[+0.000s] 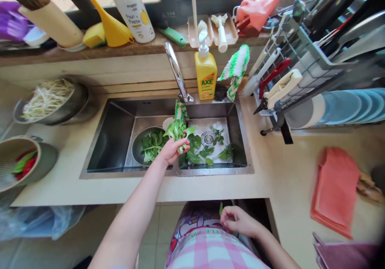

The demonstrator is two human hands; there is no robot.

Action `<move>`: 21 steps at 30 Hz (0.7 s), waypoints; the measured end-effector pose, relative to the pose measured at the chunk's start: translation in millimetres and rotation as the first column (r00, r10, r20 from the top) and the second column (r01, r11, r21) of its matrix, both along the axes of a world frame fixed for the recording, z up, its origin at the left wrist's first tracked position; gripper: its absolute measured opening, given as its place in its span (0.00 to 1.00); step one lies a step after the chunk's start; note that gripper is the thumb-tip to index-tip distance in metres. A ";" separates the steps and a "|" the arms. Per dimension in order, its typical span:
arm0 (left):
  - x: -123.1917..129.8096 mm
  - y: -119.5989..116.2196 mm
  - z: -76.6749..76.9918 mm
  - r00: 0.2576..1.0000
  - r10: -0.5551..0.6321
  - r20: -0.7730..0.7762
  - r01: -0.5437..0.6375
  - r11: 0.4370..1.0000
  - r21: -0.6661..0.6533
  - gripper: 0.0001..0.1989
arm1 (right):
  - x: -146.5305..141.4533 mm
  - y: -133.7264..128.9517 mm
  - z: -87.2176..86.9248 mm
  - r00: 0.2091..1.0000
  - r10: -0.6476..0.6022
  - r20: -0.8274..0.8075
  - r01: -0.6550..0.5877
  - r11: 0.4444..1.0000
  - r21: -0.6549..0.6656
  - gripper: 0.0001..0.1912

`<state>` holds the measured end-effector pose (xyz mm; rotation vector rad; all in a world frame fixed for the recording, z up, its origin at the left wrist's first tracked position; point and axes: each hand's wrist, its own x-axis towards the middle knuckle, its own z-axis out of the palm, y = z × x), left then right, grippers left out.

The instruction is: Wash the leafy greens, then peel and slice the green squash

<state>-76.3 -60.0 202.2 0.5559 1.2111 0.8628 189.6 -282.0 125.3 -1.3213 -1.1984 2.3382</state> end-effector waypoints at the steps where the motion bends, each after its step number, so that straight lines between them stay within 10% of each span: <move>1: -9.2 0.5 3.1 1.000 0.001 -0.019 -0.001 1.000 0.009 0.17 | -6.6 -6.6 -14.2 0.990 0.061 0.126 -0.073 0.993 0.093 0.02; 8: -81.3 -4.2 15.0 0.986 0.105 -0.130 -0.100 0.994 0.043 0.20 | -53.9 -6.3 -77.1 0.838 0.165 0.519 -0.329 0.913 0.242 0.24; 12: -121.5 -1.9 -3.8 0.965 0.176 -0.193 -0.163 0.983 0.081 0.21 | -48.2 4.2 -46.1 0.814 0.199 0.546 -0.386 0.887 0.252 0.25; 16: -144.4 5.2 -48.1 0.866 0.120 -0.485 -0.110 0.993 0.049 0.18 | -33.2 49.0 17.5 0.913 0.361 0.189 -0.393 0.904 0.168 0.12; 19: -149.3 7.3 -76.5 0.690 -0.018 -0.724 -0.036 0.998 -0.059 0.16 | -45.7 119.0 35.6 0.976 0.205 0.067 -0.209 0.976 0.055 0.15; 21: -151.8 5.2 -84.3 0.624 -0.043 -0.780 -0.020 0.997 -0.071 0.17 | -69.2 171.6 20.1 0.932 0.015 0.362 -0.085 0.981 0.177 0.13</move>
